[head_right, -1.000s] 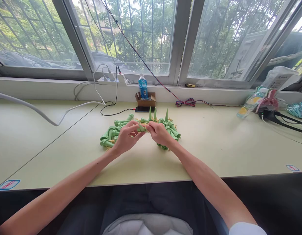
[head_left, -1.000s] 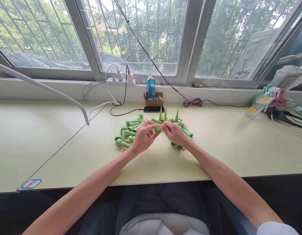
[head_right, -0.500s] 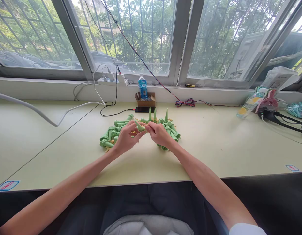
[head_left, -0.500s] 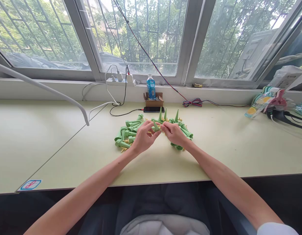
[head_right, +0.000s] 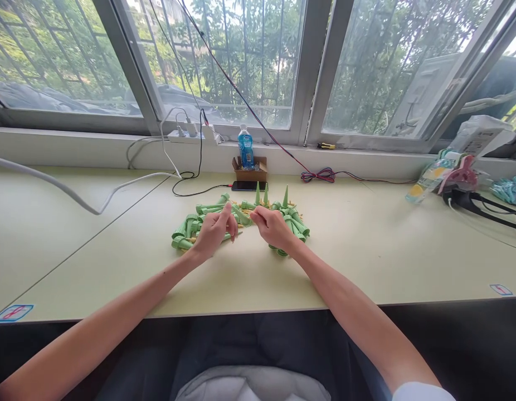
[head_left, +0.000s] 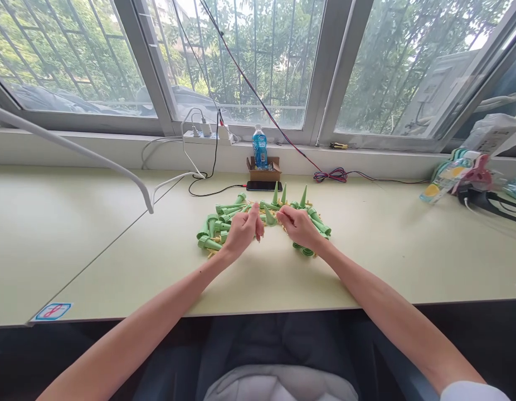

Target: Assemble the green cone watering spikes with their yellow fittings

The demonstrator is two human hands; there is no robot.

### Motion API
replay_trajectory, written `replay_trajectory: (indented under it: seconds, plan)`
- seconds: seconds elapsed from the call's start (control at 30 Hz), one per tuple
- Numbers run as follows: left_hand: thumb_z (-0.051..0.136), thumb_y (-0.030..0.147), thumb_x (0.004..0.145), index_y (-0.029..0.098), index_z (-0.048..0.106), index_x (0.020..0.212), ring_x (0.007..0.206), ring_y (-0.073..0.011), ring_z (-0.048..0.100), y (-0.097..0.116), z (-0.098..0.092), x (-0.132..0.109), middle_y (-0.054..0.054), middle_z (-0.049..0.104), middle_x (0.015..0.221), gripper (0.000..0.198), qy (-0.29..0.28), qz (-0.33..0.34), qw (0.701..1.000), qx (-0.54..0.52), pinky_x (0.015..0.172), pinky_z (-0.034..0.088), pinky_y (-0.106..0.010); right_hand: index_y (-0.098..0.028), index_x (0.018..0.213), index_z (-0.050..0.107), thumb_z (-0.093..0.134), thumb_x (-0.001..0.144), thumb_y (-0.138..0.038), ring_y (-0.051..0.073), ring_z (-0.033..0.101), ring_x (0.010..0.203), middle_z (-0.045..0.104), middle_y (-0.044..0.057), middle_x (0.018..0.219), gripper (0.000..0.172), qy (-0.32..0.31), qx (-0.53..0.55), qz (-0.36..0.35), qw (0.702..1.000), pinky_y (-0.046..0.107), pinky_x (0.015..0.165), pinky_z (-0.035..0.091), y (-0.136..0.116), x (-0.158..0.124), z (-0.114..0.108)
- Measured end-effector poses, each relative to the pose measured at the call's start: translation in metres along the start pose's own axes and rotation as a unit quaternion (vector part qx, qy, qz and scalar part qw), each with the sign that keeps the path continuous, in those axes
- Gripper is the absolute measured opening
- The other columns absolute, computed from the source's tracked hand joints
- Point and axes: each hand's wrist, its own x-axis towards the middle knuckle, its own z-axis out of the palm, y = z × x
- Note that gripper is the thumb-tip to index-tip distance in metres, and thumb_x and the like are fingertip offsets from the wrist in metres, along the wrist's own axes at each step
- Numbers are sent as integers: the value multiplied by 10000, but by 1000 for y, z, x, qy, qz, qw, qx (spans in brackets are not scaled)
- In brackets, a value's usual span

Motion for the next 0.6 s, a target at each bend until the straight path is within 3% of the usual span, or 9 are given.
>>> replay_trajectory:
  seconds: [0.2,0.43,0.6]
  plan:
    - [416,646,892,130,590,449,428,-118,533,-1,1,0,-91,597,498,702,-103,-95,990,-19,406,455,-233,-204,726,435,388,973,-427,103,304,526,384,-46,582,336,-22,0,-17,1000,235,539,291,-1,-1,-1]
    - [461,653,867,108,689,601,431,-133,557,-7,-1,-1,-88,620,524,647,-95,-79,992,30,390,462,-233,-207,738,441,392,969,-422,104,301,522,369,-51,575,320,-25,10,-19,999,234,530,287,2,-1,-1]
    - [478,627,870,124,663,587,417,-127,557,-8,-1,-2,-73,643,551,606,-87,-41,993,72,404,464,-238,-209,729,429,382,967,-431,106,311,513,373,-50,568,329,-21,5,-12,1000,237,529,296,0,0,-2]
